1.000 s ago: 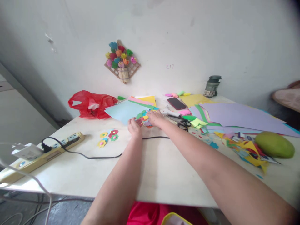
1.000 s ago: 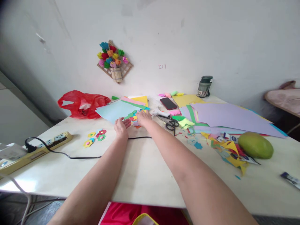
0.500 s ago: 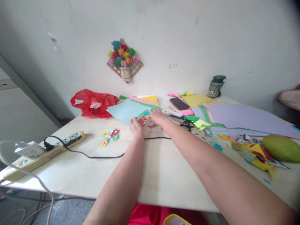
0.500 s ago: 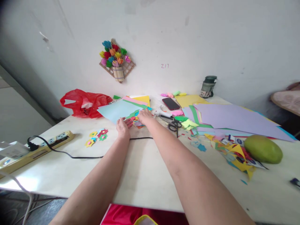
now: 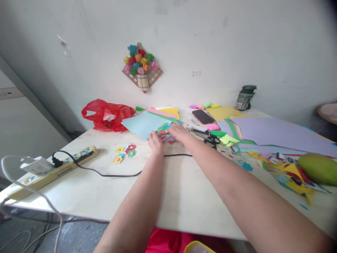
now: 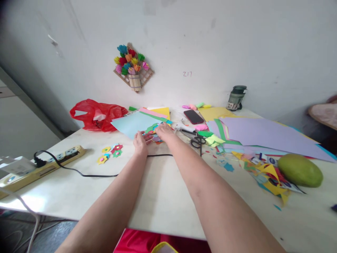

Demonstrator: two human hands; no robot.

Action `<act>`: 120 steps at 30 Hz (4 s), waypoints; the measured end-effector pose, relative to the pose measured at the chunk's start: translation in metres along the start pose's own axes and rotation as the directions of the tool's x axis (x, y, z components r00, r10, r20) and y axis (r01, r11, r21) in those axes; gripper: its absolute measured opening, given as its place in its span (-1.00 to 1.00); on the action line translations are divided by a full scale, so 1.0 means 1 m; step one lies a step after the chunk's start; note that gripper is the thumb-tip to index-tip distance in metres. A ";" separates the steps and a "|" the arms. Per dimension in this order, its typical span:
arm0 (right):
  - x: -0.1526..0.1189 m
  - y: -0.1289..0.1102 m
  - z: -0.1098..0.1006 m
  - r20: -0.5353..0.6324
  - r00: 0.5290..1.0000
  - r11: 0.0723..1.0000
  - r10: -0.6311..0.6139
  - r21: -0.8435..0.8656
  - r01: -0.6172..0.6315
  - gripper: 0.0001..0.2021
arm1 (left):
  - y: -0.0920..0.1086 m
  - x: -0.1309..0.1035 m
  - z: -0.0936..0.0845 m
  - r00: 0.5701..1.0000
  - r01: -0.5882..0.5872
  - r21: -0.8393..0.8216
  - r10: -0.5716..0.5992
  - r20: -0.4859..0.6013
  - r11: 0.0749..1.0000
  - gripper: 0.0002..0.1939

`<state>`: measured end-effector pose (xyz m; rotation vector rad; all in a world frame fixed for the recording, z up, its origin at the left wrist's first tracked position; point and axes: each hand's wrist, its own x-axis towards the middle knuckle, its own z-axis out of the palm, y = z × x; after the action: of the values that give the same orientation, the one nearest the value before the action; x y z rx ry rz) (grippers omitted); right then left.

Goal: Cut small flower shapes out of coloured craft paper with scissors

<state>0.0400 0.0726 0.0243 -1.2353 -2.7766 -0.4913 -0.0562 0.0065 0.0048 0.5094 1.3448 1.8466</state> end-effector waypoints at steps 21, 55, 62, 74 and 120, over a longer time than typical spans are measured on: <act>-0.019 0.028 -0.008 0.056 0.934 0.508 0.353 0.827 -0.242 -0.81 | 0.000 -0.004 0.002 0.993 -0.049 0.034 0.045 0.108 0.998 -0.77; -0.108 0.034 0.004 0.039 0.720 -0.006 0.693 0.999 -0.048 -0.82 | -0.013 -0.015 0.008 0.820 -0.517 0.583 0.166 0.548 0.627 -0.76; -0.106 0.033 0.004 0.112 0.646 -0.075 0.755 0.994 -0.084 -0.80 | -0.017 -0.011 0.009 0.821 -0.542 0.615 0.203 0.534 0.573 -0.78; -0.107 0.016 -0.007 0.112 0.764 -0.102 0.636 0.993 -0.061 -0.82 | -0.008 -0.031 0.011 0.680 -0.372 0.427 -0.071 0.729 0.824 -0.56; -0.121 0.058 -0.009 0.024 0.808 0.499 0.588 0.775 -0.387 -0.94 | -0.010 -0.023 0.010 0.820 -0.130 0.172 0.008 0.573 0.977 -0.55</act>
<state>0.1636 0.0200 0.0252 -1.4719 -1.8678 0.5038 -0.0313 -0.0035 0.0020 1.1359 1.1032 1.4379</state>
